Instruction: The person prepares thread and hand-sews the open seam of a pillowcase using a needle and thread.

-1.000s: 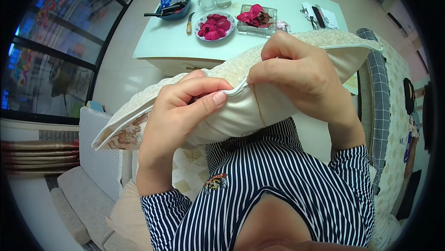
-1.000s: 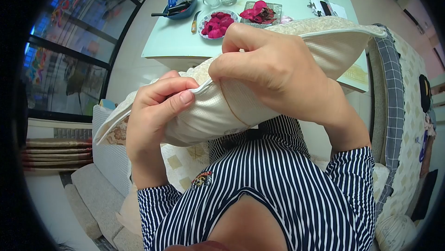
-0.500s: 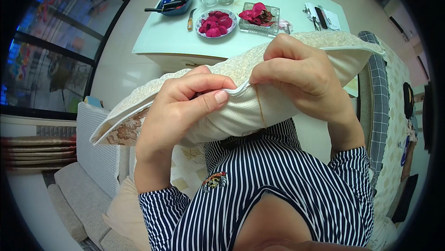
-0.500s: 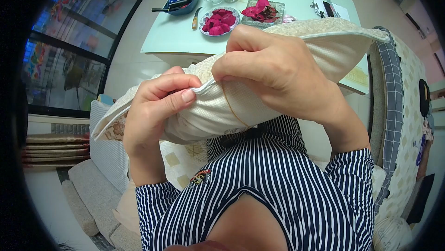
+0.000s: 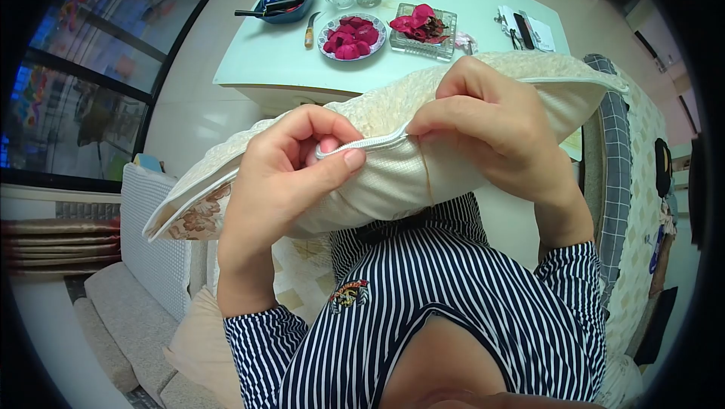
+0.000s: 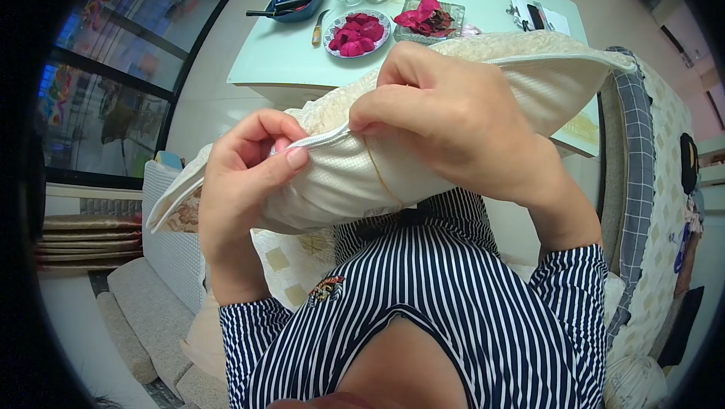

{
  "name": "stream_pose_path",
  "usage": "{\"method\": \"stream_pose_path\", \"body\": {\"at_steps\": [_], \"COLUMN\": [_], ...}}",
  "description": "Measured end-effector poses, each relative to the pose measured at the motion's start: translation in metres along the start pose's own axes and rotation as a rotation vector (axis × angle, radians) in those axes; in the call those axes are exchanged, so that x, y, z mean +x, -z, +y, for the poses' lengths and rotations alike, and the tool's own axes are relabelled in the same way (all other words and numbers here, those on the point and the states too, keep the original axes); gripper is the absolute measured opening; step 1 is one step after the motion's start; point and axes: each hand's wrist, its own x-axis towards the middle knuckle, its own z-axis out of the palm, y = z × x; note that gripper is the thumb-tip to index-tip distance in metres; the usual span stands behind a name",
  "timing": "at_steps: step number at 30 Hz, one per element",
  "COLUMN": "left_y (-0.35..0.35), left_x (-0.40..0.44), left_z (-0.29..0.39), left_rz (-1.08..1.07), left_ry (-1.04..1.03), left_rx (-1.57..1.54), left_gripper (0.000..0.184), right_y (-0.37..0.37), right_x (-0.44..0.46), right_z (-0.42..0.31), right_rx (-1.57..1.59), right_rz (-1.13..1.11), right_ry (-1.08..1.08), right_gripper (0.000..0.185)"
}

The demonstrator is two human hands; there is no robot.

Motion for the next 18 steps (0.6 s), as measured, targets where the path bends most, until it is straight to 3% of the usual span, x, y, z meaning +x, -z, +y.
{"method": "stream_pose_path", "body": {"at_steps": [7,18], "left_y": [0.000,-0.018], "left_x": [0.001,-0.008], "left_z": [-0.001,-0.021], "left_rz": [0.053,0.275], "left_ry": [0.020,-0.378], "left_rx": [0.036,0.339], "left_gripper": [0.015,0.016], "right_y": [0.003,-0.011], "right_x": [0.000,-0.020], "right_z": [-0.008,-0.034], "right_rx": [-0.114,-0.164], "right_rz": [0.007,0.096], "right_ry": [0.015,-0.050], "right_gripper": [0.022,0.032]}}
